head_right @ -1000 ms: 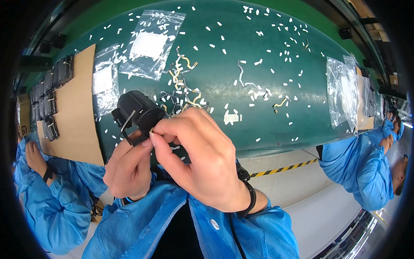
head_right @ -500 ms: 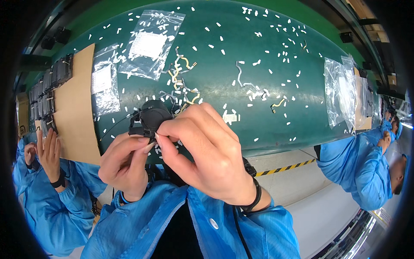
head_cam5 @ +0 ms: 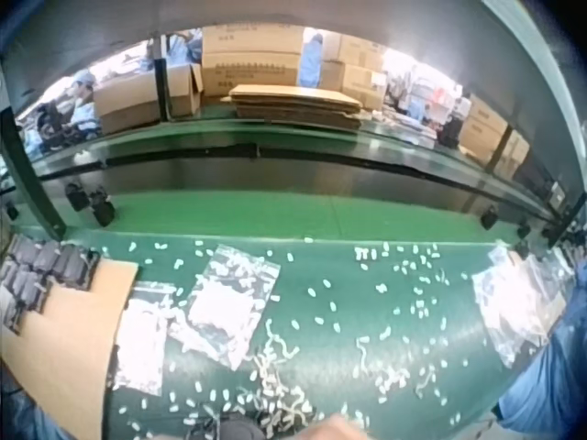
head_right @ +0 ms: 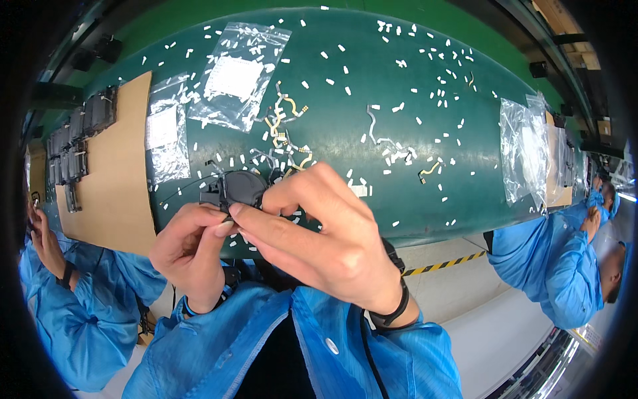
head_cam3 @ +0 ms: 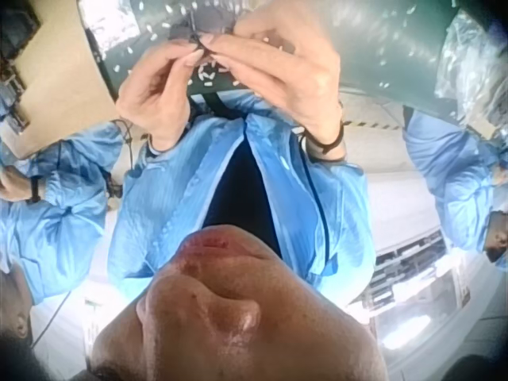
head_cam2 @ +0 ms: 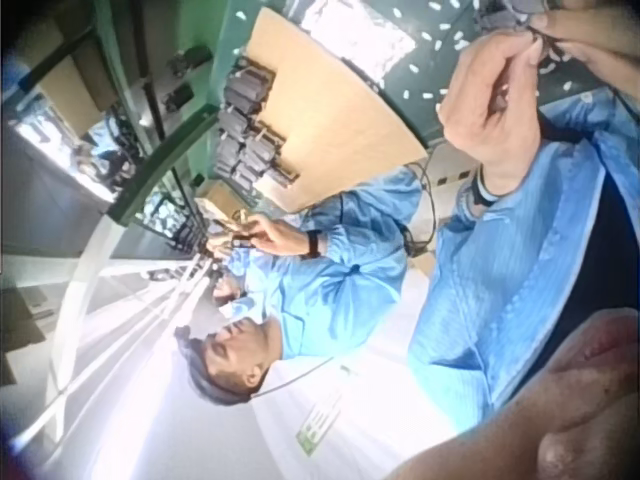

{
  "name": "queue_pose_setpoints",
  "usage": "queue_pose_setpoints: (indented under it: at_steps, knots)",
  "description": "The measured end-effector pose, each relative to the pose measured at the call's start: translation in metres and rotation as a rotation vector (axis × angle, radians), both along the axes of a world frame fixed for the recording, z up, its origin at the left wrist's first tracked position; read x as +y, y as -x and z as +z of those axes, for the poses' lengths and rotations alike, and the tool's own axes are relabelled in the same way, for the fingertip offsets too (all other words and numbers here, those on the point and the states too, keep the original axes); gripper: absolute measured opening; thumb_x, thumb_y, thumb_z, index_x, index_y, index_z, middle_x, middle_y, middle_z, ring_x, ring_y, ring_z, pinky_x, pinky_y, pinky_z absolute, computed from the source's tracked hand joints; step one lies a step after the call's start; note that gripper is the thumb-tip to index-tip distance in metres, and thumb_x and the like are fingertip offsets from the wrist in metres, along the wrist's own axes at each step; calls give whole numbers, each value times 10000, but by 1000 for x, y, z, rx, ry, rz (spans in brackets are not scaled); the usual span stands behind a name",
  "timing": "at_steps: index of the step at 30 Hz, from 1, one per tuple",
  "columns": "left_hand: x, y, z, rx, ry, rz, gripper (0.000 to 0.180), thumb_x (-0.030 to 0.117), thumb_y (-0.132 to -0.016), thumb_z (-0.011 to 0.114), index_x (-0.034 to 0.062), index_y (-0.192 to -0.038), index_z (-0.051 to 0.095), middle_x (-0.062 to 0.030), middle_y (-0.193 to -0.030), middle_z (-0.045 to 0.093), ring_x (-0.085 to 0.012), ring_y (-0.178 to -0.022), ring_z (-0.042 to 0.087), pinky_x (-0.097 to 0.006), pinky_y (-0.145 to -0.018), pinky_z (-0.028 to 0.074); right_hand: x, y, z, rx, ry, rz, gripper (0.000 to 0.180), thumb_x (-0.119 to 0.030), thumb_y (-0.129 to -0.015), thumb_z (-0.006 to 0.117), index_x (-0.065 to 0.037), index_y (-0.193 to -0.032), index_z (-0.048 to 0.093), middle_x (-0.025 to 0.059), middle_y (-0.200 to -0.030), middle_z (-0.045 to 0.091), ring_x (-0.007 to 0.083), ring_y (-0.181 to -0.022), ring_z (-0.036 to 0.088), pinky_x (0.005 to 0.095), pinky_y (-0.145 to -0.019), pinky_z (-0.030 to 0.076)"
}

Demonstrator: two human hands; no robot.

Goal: Assembling small electronic components onto a plastic housing on a factory production line.

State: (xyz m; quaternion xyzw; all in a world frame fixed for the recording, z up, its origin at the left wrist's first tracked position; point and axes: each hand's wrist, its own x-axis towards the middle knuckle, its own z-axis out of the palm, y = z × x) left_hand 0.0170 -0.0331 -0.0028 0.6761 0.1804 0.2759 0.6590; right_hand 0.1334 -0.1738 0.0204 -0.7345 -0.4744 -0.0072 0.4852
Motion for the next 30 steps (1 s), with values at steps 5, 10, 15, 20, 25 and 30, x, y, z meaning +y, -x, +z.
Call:
queue_pose_setpoints:
  at_steps: [5,10,15,20,25,30]
  knots:
    - [2,8,7,57,-237,41,177,-131,-702,730,-44,-855,710,-154,-805,708,-218,-705,683,-266,-605,522,-10,4,18,280,64,66,480,1,-730,792,-15,-1195,671,92,-1006,590,249,-807,607,333,-673,513]
    - [2,8,11,-58,-276,-123,147,-121,-727,734,-52,-853,700,-163,-826,716,-266,-752,710,-302,-675,560,-8,-14,33,248,251,146,425,46,-756,668,-38,-1172,650,113,-1064,595,267,-828,630,328,-717,529]
    - [2,7,10,-180,-183,-107,126,-129,-804,643,-72,-910,679,-192,-869,722,-323,-846,730,-349,-770,581,12,-111,37,-194,147,-36,188,19,-746,630,-17,-926,671,168,-804,617,357,-776,628,426,-686,518]
    - [7,21,6,-165,-160,-129,106,-107,-829,621,-77,-915,675,-189,-856,722,-306,-827,722,-358,-753,574,26,-285,4,-300,203,-486,252,-121,-808,634,57,-980,681,226,-869,708,380,-871,700,421,-801,553]
    - [18,25,4,-137,-271,-170,99,-98,-834,622,-62,-905,681,-168,-840,720,-263,-760,706,-331,-698,556,5,-338,-46,-319,478,-677,378,-204,-799,677,38,-1087,649,248,-976,699,419,-946,676,452,-871,545]
    - [22,25,-9,-89,-213,-80,97,-108,-842,614,-68,-907,674,-162,-828,717,-251,-744,693,-307,-688,539,4,-251,-24,-456,353,-430,403,-131,-822,695,7,-1186,593,209,-1124,626,349,-978,661,426,-849,543]
